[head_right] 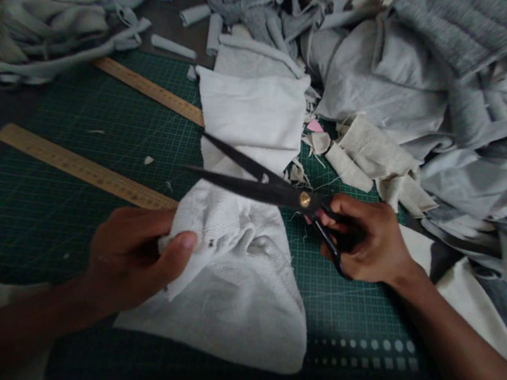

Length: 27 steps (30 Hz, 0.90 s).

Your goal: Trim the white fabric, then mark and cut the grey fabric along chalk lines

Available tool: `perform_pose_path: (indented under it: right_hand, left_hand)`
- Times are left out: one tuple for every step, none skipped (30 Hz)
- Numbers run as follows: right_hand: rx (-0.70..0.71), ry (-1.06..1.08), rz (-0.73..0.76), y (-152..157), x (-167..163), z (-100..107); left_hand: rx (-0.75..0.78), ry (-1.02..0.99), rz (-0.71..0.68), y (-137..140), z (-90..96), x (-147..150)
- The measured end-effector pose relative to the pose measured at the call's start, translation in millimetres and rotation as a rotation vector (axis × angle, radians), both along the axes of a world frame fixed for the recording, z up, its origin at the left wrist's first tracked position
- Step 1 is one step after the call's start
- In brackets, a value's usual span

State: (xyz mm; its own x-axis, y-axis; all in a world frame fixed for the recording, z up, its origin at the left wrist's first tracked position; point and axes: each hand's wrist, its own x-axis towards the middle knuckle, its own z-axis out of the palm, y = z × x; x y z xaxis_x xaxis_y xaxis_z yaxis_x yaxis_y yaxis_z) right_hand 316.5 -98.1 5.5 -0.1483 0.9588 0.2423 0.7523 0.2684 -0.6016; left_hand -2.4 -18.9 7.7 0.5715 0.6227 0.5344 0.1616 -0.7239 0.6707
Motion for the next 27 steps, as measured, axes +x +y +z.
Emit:
perform_pose_path:
  right_hand:
    - [0.001, -0.021, 0.047, 0, -1, 1]
    - [0.006, -0.031, 0.093, 0, -2, 1]
    - [0.012, -0.036, 0.128, 1, -2, 2]
    - [0.021, -0.043, 0.138, 1, -1, 3]
    - [0.031, -0.05, 0.145, 2, 0, 3]
    - [0.04, -0.058, 0.151, 3, 1, 4]
    - [0.042, -0.066, 0.161, 4, 3, 5]
    - [0.032, -0.071, 0.176, 4, 5, 6]
    - [0.008, -0.077, 0.195, 5, 7, 7]
    - [-0.025, -0.082, 0.215, 5, 8, 8]
    - [-0.06, -0.084, 0.238, 6, 10, 10]
    - [-0.086, -0.089, 0.258, 6, 11, 11]
    - [-0.102, -0.096, 0.275, 7, 11, 12]
    - [-0.107, -0.107, 0.282, 7, 12, 13]
    - [-0.102, -0.118, 0.283, 7, 12, 14]
    - [-0.099, -0.127, 0.285, 6, 13, 14]
    - [-0.098, -0.133, 0.284, 6, 14, 13]
    - [-0.098, -0.136, 0.282, 6, 14, 13]
    - [-0.093, -0.135, 0.281, 5, 15, 12]
    - [-0.086, -0.133, 0.282, 5, 16, 11]
    - [-0.076, -0.131, 0.284, 4, 17, 10]
    - [-0.058, -0.133, 0.282, 3, 18, 8]
    - [-0.039, -0.14, 0.279, 3, 18, 7]
    - [-0.02, -0.15, 0.276, 3, 18, 6]
    - [0.0, -0.163, 0.269, 2, 17, 5]
    - [0.025, -0.175, 0.262, 2, 16, 4]
    - [0.052, -0.182, 0.253, 2, 15, 3]
  left_hand:
    - [0.013, 0.002, 0.009, 0, 0.7, 0]
    - [0.029, 0.003, 0.017, -1, 1.4, 0]
    - [0.041, 0.005, 0.026, -1, 1.9, 0]
    - [0.051, 0.005, 0.036, -1, 2.3, 0]
    - [0.058, 0.004, 0.049, -1, 2.5, -1]
    - [0.059, 0.009, 0.06, -2, 2.5, -2]
    - [0.059, 0.01, 0.07, -2, 2.5, -3]
    - [0.06, 0.01, 0.08, -2, 2.4, -4]
    - [0.062, 0.01, 0.086, -2, 2.4, -4]
    - [0.065, 0.009, 0.087, -3, 2.4, -5]
    - [0.066, 0.001, 0.087, -3, 2.4, -5]
    - [0.065, -0.006, 0.084, -2, 2.5, -5]
    - [0.065, -0.014, 0.08, -2, 2.5, -5]
    - [0.063, -0.018, 0.077, -2, 2.4, -4]
    - [0.064, -0.026, 0.076, -1, 2.2, -4]
    - [0.064, -0.03, 0.076, -1, 2.0, -4]
    - [0.065, -0.03, 0.076, -1, 1.6, -4]
    - [0.068, -0.032, 0.075, 0, 1.2, -4]
    - [0.071, -0.038, 0.076, 0, 0.8, -5]
    - [0.075, -0.042, 0.075, 0, 0.4, -5]
    - [0.079, -0.045, 0.072, 0, 0.1, -6]
    - [0.083, -0.047, 0.071, 1, -0.2, -6]
    - [0.083, -0.046, 0.07, 1, -0.4, -7]
    - [0.079, -0.044, 0.066, 1, -0.7, -6]
    - [0.073, -0.048, 0.061, 2, -0.9, -6]
    - [0.066, -0.059, 0.051, 2, -1.2, -6]
    - [0.057, -0.068, 0.043, 2, -1.4, -5]
